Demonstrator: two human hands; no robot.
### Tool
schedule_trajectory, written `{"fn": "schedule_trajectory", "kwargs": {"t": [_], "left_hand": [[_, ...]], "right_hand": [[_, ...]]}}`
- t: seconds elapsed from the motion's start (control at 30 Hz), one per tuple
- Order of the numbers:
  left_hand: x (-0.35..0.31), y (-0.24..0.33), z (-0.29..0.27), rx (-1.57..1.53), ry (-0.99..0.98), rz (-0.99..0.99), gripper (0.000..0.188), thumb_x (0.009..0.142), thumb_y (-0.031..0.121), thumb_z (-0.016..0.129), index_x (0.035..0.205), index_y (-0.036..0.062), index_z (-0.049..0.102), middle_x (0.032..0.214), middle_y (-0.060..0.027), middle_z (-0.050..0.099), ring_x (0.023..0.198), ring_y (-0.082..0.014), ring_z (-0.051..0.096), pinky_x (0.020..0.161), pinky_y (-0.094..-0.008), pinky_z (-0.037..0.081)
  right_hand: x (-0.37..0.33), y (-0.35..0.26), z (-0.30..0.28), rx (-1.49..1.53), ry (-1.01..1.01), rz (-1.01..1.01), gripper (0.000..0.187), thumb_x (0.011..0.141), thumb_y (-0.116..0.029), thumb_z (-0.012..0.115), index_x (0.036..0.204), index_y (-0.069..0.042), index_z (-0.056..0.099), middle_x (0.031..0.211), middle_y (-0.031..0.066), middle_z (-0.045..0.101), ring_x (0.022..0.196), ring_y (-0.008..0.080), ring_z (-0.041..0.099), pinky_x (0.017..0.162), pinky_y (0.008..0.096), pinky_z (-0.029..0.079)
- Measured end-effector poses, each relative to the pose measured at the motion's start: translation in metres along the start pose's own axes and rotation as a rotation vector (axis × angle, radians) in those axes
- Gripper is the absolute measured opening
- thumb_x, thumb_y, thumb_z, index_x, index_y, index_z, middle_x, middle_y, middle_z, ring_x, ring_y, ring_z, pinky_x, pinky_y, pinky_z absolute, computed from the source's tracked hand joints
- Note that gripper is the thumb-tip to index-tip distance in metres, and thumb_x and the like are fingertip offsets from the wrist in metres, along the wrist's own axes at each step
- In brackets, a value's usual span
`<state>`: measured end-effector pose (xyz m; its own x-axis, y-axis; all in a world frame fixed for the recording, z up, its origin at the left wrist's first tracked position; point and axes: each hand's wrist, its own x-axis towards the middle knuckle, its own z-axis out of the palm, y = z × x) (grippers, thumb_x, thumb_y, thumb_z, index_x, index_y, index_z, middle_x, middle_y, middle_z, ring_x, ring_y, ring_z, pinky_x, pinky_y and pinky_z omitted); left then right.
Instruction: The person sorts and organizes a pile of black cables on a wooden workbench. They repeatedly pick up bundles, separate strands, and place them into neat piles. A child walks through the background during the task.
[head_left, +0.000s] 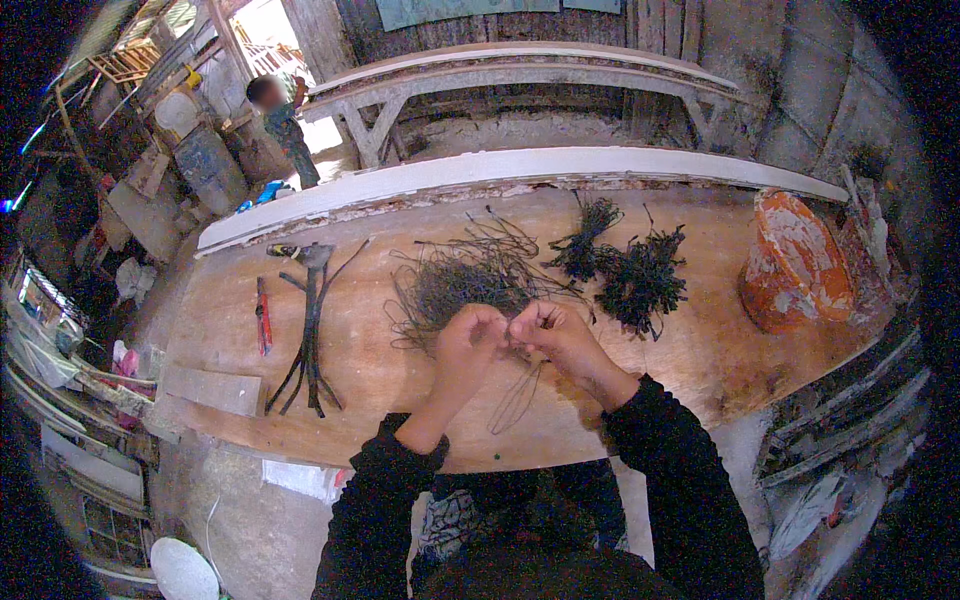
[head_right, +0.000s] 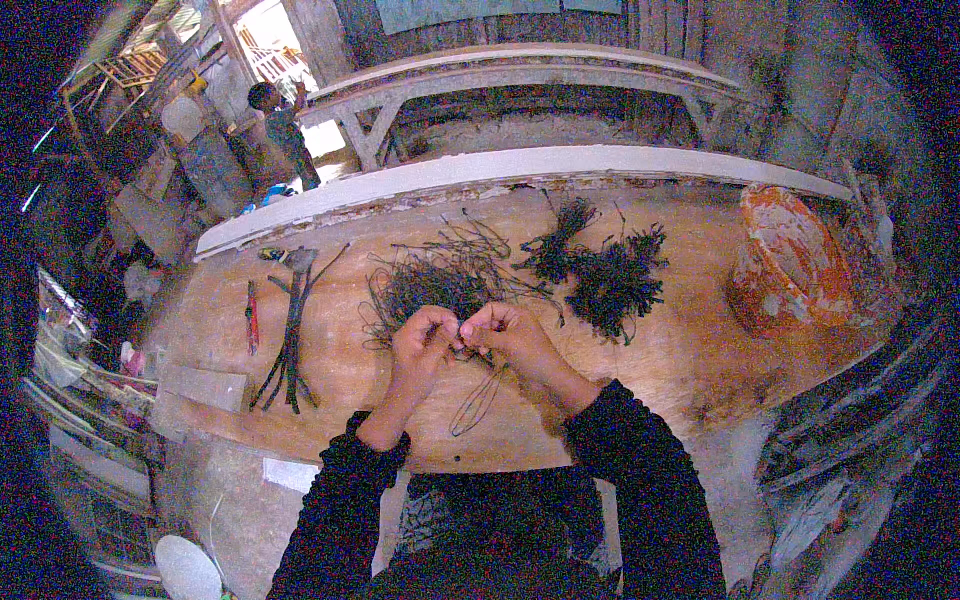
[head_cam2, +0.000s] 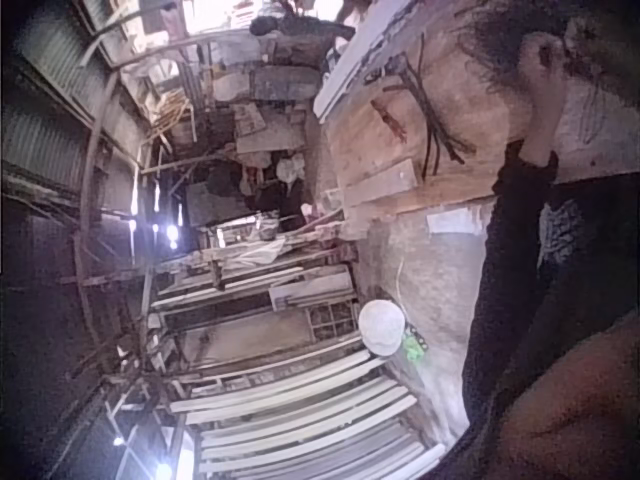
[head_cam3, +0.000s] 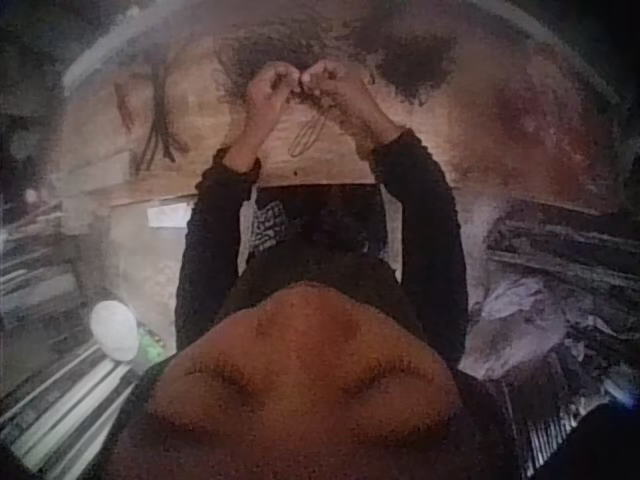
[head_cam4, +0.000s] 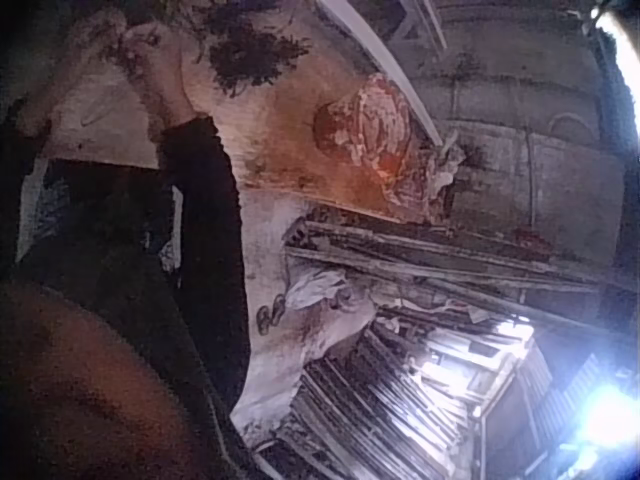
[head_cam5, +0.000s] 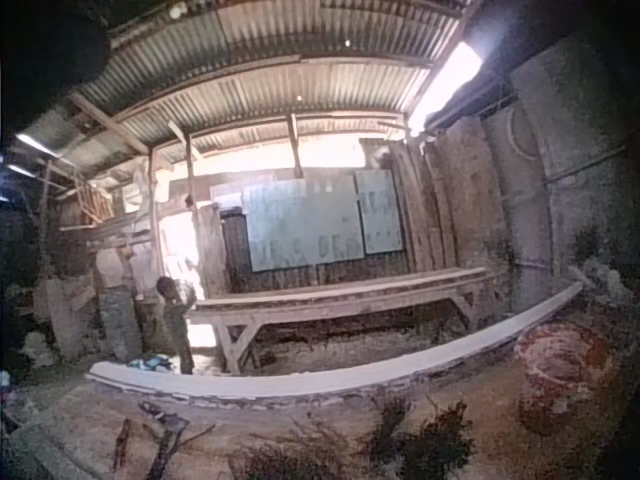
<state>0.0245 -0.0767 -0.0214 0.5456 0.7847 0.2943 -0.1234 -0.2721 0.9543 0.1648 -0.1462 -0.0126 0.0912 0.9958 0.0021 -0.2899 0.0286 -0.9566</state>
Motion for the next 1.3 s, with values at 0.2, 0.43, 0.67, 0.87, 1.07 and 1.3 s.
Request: {"fn": "schedule_trajectory", "kwargs": {"t": [0.2,0.43,0.67,0.87,1.07,1.3], "left_hand": [[0.006,0.009,-0.005,-0.284,0.068,-0.152,0.012,0.08,0.014,0.055,0.083,0.0048,0.049,0.071,-0.0012,0.05,0.057,-0.0082,0.05,0.051,-0.0216,0.043],[0.011,-0.005,-0.015,-0.099,0.07,0.088,0.014,0.08,0.014,0.055,0.086,0.0027,0.05,0.079,-0.0024,0.05,0.062,-0.0089,0.051,0.055,-0.021,0.045],[0.003,0.011,0.002,0.086,-0.111,0.175,0.052,0.065,0.014,0.07,0.108,0.0039,0.043,0.093,-0.0035,0.051,0.086,-0.0138,0.05,0.079,-0.0286,0.042],[-0.002,0.016,0.018,0.013,-0.126,0.028,0.044,0.07,0.01,0.065,0.108,0.0029,0.044,0.097,-0.0042,0.049,0.093,-0.0149,0.047,0.085,-0.028,0.037],[0.009,-0.007,-0.001,-0.046,0.023,-0.014,0.025,0.073,0.005,0.059,0.096,0.0032,0.049,0.08,-0.0022,0.051,0.075,-0.0106,0.051,0.071,-0.0247,0.045],[0.023,-0.013,-0.013,-0.166,0.282,-0.036,0.015,0.072,-0.001,0.059,0.076,0.0052,0.047,0.068,0.0001,0.048,0.057,-0.006,0.046,0.049,-0.0192,0.044]], "right_hand": [[-0.006,-0.008,0.004,-0.046,0.004,-0.031,0.013,0.076,-0.015,0.061,0.075,-0.005,0.053,0.074,0.0019,0.057,0.068,0.0075,0.053,0.06,0.0202,0.042],[-0.009,-0.014,0.01,-0.381,-0.015,-0.153,0.01,0.075,-0.005,0.059,0.084,-0.004,0.055,0.073,-0.0014,0.054,0.067,0.0065,0.05,0.061,0.0195,0.04],[-0.003,-0.003,0.005,-0.401,0.114,-0.344,0.013,0.073,-0.01,0.062,0.082,-0.005,0.054,0.066,-0.0011,0.053,0.064,0.0083,0.052,0.057,0.023,0.042],[-0.006,-0.021,0.001,-0.091,0.147,-0.186,0.015,0.076,-0.018,0.06,0.082,-0.006,0.054,0.067,-0.0013,0.053,0.063,0.0072,0.051,0.056,0.0207,0.04],[-0.004,-0.027,-0.008,0.086,0.243,-0.182,0.009,0.079,-0.013,0.055,0.086,-0.008,0.052,0.075,-0.0013,0.054,0.069,0.0057,0.051,0.063,0.0187,0.04],[-0.006,-0.042,-0.008,0.435,0.103,-0.27,0.016,0.077,-0.018,0.058,0.088,-0.008,0.051,0.091,0.0023,0.056,0.091,0.014,0.054,0.078,0.0273,0.042]]}}
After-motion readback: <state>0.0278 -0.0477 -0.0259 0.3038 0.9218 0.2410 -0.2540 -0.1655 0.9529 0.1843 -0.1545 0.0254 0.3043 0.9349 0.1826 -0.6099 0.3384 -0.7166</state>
